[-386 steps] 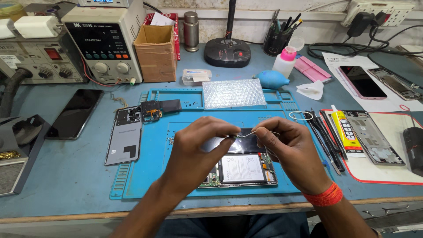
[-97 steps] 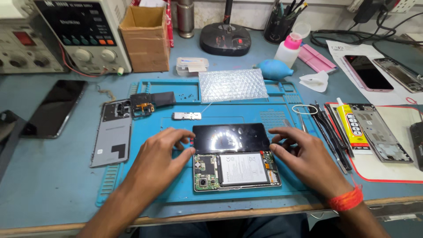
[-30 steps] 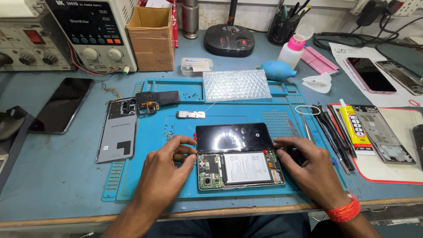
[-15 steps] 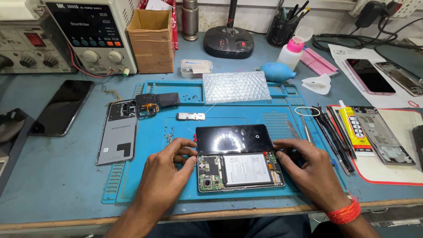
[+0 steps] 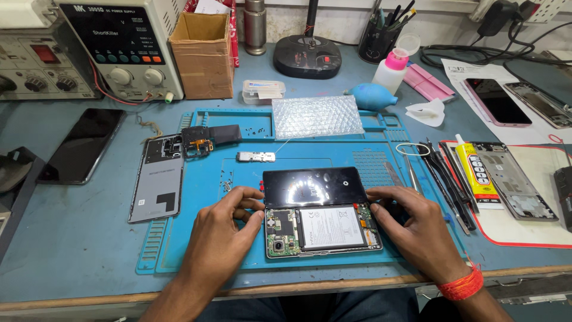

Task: The person works on a disassembled smartphone on a blue repair mat, lifting the display, handling a small internal component and the battery, then fitting the midframe and pressing the rose-gold back cover onto the phone body, pressing along its edges to close it.

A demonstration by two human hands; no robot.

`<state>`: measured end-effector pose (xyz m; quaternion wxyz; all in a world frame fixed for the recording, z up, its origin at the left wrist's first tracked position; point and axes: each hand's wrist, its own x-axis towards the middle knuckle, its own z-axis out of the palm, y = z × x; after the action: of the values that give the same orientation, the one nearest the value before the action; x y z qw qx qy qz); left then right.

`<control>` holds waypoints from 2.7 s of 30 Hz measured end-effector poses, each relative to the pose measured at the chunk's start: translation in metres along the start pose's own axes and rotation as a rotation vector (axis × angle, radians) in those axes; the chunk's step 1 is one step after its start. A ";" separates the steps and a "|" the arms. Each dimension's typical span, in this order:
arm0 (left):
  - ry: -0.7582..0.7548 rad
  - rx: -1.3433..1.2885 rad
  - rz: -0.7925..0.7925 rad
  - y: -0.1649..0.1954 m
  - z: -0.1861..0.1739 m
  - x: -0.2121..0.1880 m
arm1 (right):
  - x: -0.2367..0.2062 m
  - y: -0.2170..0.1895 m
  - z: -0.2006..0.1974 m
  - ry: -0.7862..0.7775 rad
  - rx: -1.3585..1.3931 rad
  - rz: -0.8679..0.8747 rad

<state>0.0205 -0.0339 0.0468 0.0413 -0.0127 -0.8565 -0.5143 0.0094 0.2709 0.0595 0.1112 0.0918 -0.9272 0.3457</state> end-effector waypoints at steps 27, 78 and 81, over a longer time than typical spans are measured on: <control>-0.012 0.002 -0.001 -0.003 0.001 0.000 | 0.000 -0.003 0.000 0.005 -0.014 -0.040; -0.014 -0.003 0.031 -0.002 0.000 0.001 | 0.001 0.001 0.001 -0.008 0.000 -0.023; -0.016 0.002 0.027 -0.002 0.000 0.001 | 0.002 0.000 0.001 -0.002 0.003 -0.023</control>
<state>0.0194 -0.0347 0.0455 0.0413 -0.0283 -0.8572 -0.5125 0.0077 0.2701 0.0588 0.1140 0.1033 -0.9256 0.3457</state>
